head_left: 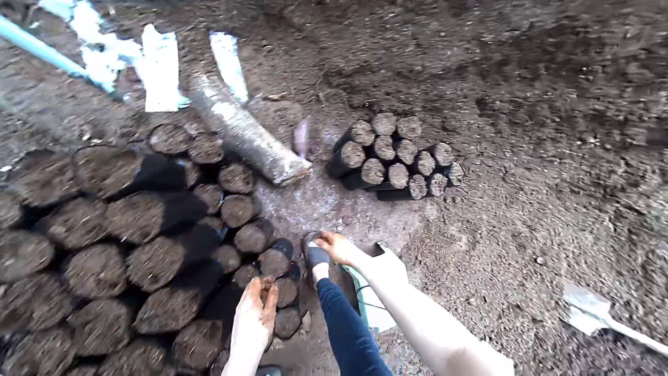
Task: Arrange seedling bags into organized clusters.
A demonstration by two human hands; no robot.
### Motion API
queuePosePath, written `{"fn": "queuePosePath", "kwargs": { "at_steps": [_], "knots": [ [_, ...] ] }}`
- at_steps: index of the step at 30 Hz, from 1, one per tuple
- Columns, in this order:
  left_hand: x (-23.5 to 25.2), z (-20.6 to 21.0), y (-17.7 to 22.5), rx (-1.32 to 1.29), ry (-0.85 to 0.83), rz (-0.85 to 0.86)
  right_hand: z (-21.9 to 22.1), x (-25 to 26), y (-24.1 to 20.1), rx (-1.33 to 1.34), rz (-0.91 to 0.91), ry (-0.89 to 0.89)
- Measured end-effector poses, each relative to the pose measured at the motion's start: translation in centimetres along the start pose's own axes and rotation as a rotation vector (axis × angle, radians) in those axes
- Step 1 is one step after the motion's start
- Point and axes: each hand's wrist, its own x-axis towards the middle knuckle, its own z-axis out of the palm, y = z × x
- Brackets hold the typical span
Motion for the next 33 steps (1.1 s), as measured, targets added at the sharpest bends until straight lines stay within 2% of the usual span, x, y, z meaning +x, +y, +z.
{"fn": "queuePosePath", "kwargs": {
  "at_steps": [2,5,8,10,12,15,19,22,26,30,33],
  "knots": [
    [4.1,2.5,3.6,0.002,-0.115,0.019,-4.0,0.4,5.2,0.280,0.159,0.149],
    [11.0,7.6,9.3,-0.007,-0.247,0.043,-9.6,0.5,11.6,0.813,0.344,0.469],
    [17.5,13.8,14.5,-0.034,-0.336,0.010,-14.6,0.5,16.7,1.238,0.424,0.732],
    [21.3,17.8,17.2,-0.126,-0.360,-0.051,-17.2,0.5,19.1,1.415,0.451,0.854],
    [24.5,21.5,18.7,-0.239,-0.356,-0.118,-19.2,0.5,21.8,1.458,0.464,0.915],
    [28.1,25.3,19.4,-0.244,-0.358,-0.202,-21.6,1.4,25.0,1.363,0.476,0.819],
    [30.8,27.0,18.8,-0.090,-0.411,-0.236,-23.3,3.7,27.8,1.279,0.507,0.618],
    [31.2,27.1,19.1,0.001,-0.415,-0.180,-23.9,4.5,28.4,1.316,0.455,0.586],
    [30.3,27.2,19.7,0.056,-0.331,-0.094,-22.4,5.4,28.9,1.267,0.366,0.778],
    [28.3,27.6,18.0,0.008,-0.236,-0.053,-19.8,5.6,27.1,1.314,0.358,0.950],
    [25.1,26.7,16.8,0.012,-0.226,-0.063,-17.4,3.9,26.2,1.330,0.362,1.054]
  ]
}}
